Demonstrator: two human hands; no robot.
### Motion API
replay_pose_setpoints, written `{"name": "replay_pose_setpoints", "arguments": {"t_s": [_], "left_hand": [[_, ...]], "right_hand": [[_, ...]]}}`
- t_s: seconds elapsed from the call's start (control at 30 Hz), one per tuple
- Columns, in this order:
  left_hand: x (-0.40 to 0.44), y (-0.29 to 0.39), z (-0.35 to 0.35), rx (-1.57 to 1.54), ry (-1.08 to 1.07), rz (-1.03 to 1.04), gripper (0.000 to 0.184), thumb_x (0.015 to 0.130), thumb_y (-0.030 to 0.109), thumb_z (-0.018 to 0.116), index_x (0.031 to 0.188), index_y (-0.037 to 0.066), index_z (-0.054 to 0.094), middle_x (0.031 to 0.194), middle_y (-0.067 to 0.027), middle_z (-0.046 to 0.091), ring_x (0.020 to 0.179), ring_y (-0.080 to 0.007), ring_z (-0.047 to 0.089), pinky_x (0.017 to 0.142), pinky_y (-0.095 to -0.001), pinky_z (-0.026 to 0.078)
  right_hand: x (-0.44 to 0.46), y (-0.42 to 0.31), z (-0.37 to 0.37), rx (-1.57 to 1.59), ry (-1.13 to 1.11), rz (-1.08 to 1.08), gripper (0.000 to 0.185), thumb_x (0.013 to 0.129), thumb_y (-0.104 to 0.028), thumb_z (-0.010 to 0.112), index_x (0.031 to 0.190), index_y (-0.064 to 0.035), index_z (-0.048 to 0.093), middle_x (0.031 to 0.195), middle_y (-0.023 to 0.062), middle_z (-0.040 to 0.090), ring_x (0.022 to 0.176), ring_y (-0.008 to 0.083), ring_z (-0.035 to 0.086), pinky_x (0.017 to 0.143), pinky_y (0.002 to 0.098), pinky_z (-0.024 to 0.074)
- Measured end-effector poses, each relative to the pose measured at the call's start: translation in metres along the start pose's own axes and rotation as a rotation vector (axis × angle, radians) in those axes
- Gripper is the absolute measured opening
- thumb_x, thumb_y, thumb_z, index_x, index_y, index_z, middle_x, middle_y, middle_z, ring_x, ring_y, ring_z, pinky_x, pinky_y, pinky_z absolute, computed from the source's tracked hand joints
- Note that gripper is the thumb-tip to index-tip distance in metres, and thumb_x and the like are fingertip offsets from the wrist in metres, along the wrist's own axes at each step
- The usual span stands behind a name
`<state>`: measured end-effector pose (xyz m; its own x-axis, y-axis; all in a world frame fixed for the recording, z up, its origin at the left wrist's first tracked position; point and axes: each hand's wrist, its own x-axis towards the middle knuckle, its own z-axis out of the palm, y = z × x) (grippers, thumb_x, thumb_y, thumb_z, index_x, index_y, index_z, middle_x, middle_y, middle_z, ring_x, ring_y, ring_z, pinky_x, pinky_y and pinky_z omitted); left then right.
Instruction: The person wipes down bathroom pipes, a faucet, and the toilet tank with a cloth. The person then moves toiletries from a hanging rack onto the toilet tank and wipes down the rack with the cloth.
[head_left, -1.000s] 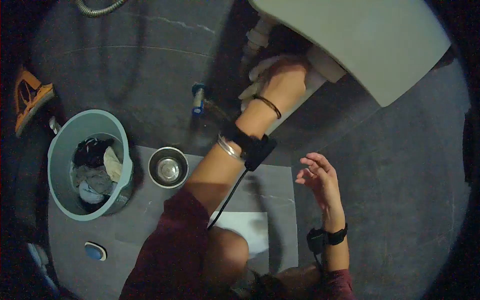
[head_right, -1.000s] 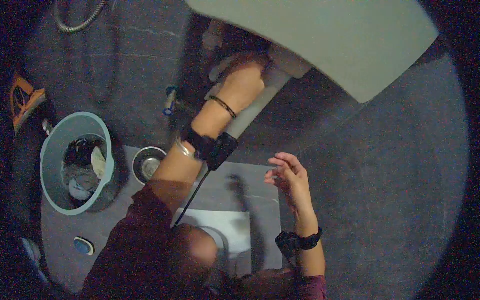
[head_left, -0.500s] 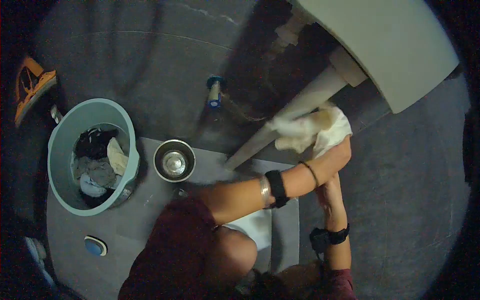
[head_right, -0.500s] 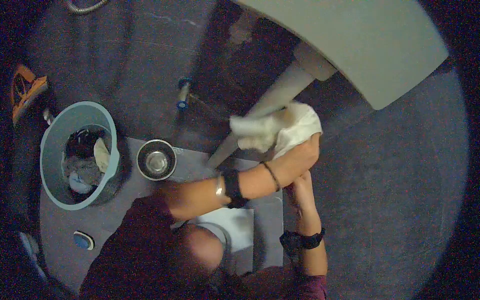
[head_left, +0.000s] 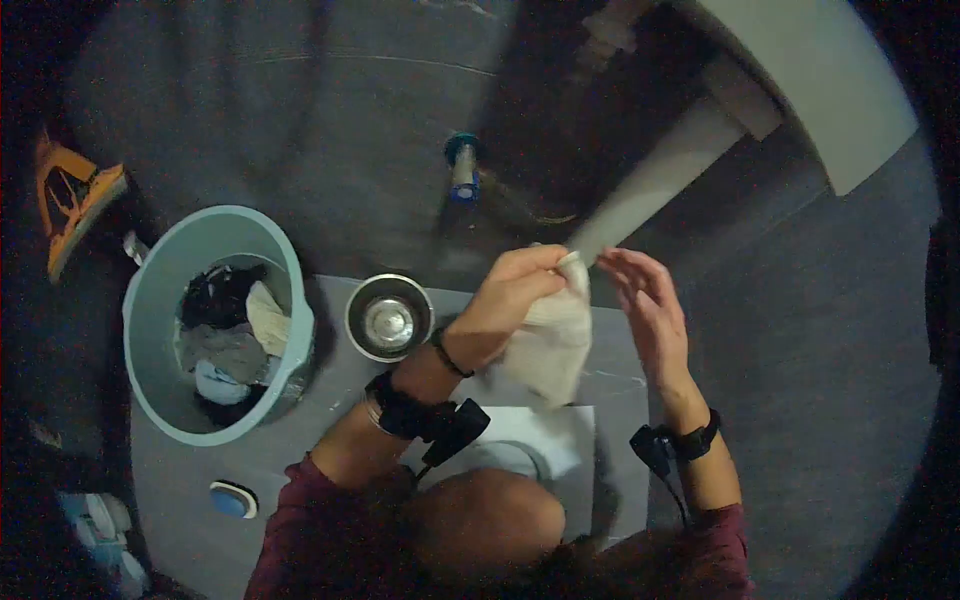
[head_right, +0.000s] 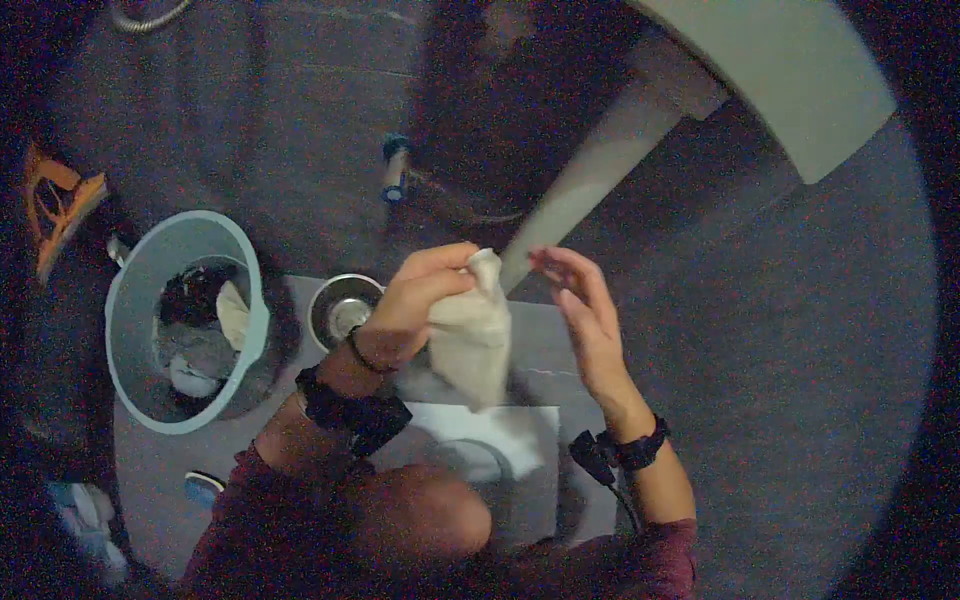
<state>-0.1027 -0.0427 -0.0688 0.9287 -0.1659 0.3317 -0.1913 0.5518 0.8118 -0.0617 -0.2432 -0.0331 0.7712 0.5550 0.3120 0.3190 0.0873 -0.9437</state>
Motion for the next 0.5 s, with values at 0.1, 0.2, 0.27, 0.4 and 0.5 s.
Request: {"name": "replay_pose_setpoints", "arguments": {"t_s": [0.1, 0.2, 0.27, 0.4, 0.5], "left_hand": [[-0.020, 0.015, -0.015, 0.129, 0.048, -0.116, 0.021, 0.081, 0.016, 0.048, 0.090, 0.000, 0.059, 0.084, -0.0033, 0.060, 0.080, -0.0111, 0.056, 0.068, -0.0254, 0.045], [-0.042, 0.019, -0.033, 0.235, 0.081, -0.239, 0.021, 0.080, 0.015, 0.047, 0.090, 0.000, 0.058, 0.083, -0.0024, 0.059, 0.080, -0.0108, 0.056, 0.067, -0.0255, 0.044], [-0.061, 0.029, -0.044, 0.353, 0.099, -0.317, 0.019, 0.081, 0.012, 0.050, 0.093, 0.001, 0.058, 0.085, -0.0042, 0.060, 0.080, -0.0129, 0.056, 0.070, -0.0266, 0.045], [-0.101, 0.062, -0.038, 1.239, 0.418, 0.179, 0.027, 0.073, 0.002, 0.061, 0.099, 0.003, 0.055, 0.097, -0.0142, 0.058, 0.088, -0.0240, 0.058, 0.080, -0.0329, 0.044], [-0.134, 0.122, -0.009, 1.614, 0.680, 0.336, 0.027, 0.072, 0.003, 0.063, 0.098, 0.001, 0.055, 0.102, -0.0154, 0.055, 0.098, -0.0282, 0.055, 0.086, -0.0380, 0.042]], "right_hand": [[0.011, 0.021, 0.039, 0.222, -0.206, 0.122, 0.051, 0.091, -0.031, 0.049, 0.130, -0.0016, 0.036, 0.129, 0.0117, 0.043, 0.123, 0.0198, 0.039, 0.105, 0.0333, 0.0274], [0.004, 0.043, 0.074, 0.158, -0.204, 0.260, 0.037, 0.089, -0.022, 0.055, 0.120, -0.0039, 0.047, 0.114, 0.0070, 0.054, 0.107, 0.0132, 0.049, 0.092, 0.0281, 0.0386], [0.003, 0.060, 0.077, 0.005, -0.343, 0.352, 0.033, 0.089, -0.023, 0.057, 0.115, -0.0035, 0.051, 0.107, 0.0050, 0.056, 0.099, 0.0110, 0.050, 0.086, 0.0266, 0.0404], [-0.009, 0.092, 0.089, -0.102, -0.257, 0.384, 0.024, 0.087, -0.020, 0.060, 0.101, -0.0013, 0.059, 0.085, 0.0004, 0.060, 0.080, 0.0081, 0.052, 0.074, 0.0242, 0.0431], [-0.017, 0.101, 0.084, -0.014, -0.137, 0.441, 0.024, 0.088, -0.019, 0.059, 0.103, -0.0003, 0.059, 0.085, 0.0005, 0.061, 0.080, 0.0082, 0.053, 0.074, 0.0245, 0.0441]]}}
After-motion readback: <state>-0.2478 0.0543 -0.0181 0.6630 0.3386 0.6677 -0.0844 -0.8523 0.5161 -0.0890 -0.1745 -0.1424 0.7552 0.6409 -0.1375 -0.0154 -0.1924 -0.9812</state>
